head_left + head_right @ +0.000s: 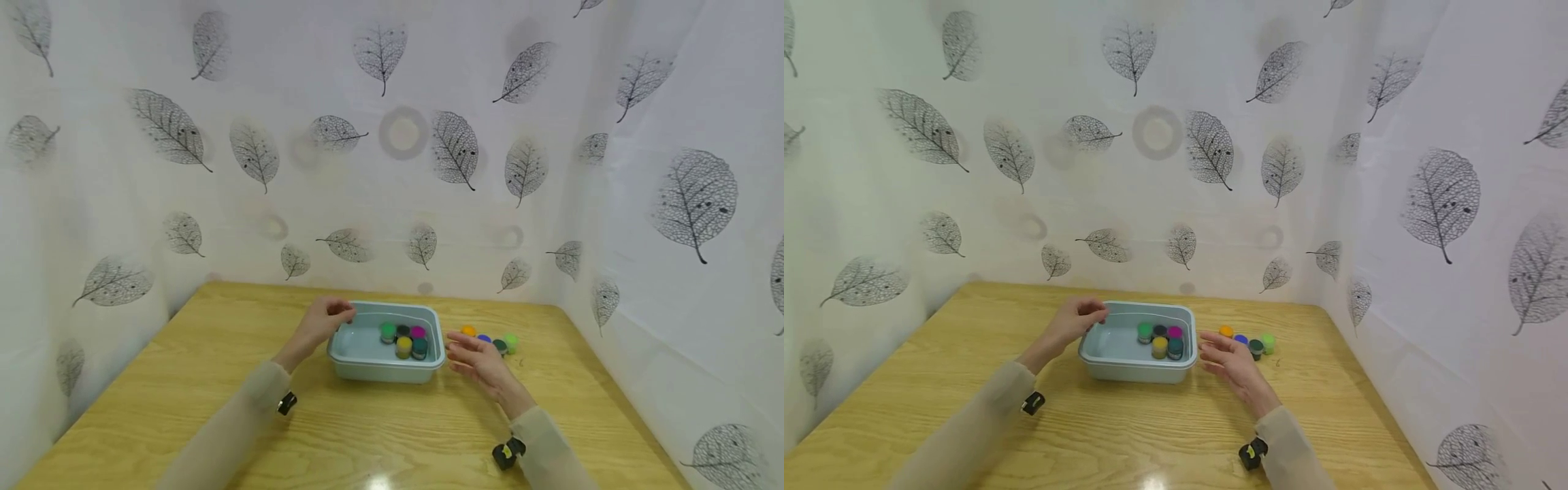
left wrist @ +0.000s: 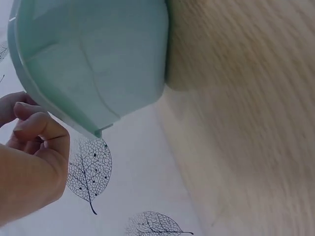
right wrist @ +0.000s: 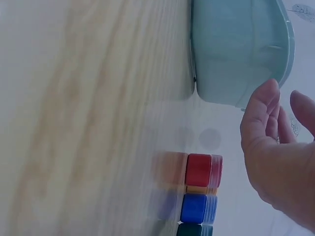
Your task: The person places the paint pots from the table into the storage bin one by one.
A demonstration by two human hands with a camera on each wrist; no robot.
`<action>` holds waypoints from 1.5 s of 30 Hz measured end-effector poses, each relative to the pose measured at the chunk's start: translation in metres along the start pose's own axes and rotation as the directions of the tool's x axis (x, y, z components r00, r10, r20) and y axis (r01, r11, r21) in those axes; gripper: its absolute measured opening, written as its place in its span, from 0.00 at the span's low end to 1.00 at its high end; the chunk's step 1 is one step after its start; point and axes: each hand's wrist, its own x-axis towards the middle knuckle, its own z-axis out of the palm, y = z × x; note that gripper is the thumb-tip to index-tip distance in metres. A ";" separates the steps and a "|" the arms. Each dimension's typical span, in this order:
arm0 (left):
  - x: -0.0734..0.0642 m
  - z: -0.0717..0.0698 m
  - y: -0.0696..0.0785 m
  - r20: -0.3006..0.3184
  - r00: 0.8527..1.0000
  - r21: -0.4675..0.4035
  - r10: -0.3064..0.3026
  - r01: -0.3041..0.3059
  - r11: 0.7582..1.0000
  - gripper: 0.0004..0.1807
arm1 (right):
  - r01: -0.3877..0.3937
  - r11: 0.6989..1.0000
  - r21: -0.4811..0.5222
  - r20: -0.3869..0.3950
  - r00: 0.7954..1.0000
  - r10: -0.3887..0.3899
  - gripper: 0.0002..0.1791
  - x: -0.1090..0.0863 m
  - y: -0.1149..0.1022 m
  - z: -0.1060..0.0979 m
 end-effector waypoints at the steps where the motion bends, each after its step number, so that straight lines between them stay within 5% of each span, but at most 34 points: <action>1: -0.002 -0.001 -0.001 -0.006 1.000 0.010 -0.001 0.001 1.000 0.10 | 0.007 1.000 -0.005 -0.003 1.000 -0.007 0.27 -0.001 0.000 -0.001; 18: -0.028 -0.010 -0.013 -0.070 0.997 0.093 0.018 -0.012 0.996 0.15 | 0.055 0.998 -0.042 -0.131 0.989 -0.060 0.20 -0.011 -0.010 -0.048; 32: -0.042 -0.010 -0.016 -0.033 0.994 -0.111 -0.107 0.102 0.989 0.26 | 0.028 0.946 -0.322 -0.204 0.974 -0.098 0.31 -0.016 -0.010 -0.081; 45: -0.042 -0.008 -0.018 -0.027 0.986 -0.196 -0.167 0.158 0.968 0.28 | -0.044 0.918 -0.395 -0.170 0.985 -0.025 0.34 -0.008 -0.008 -0.095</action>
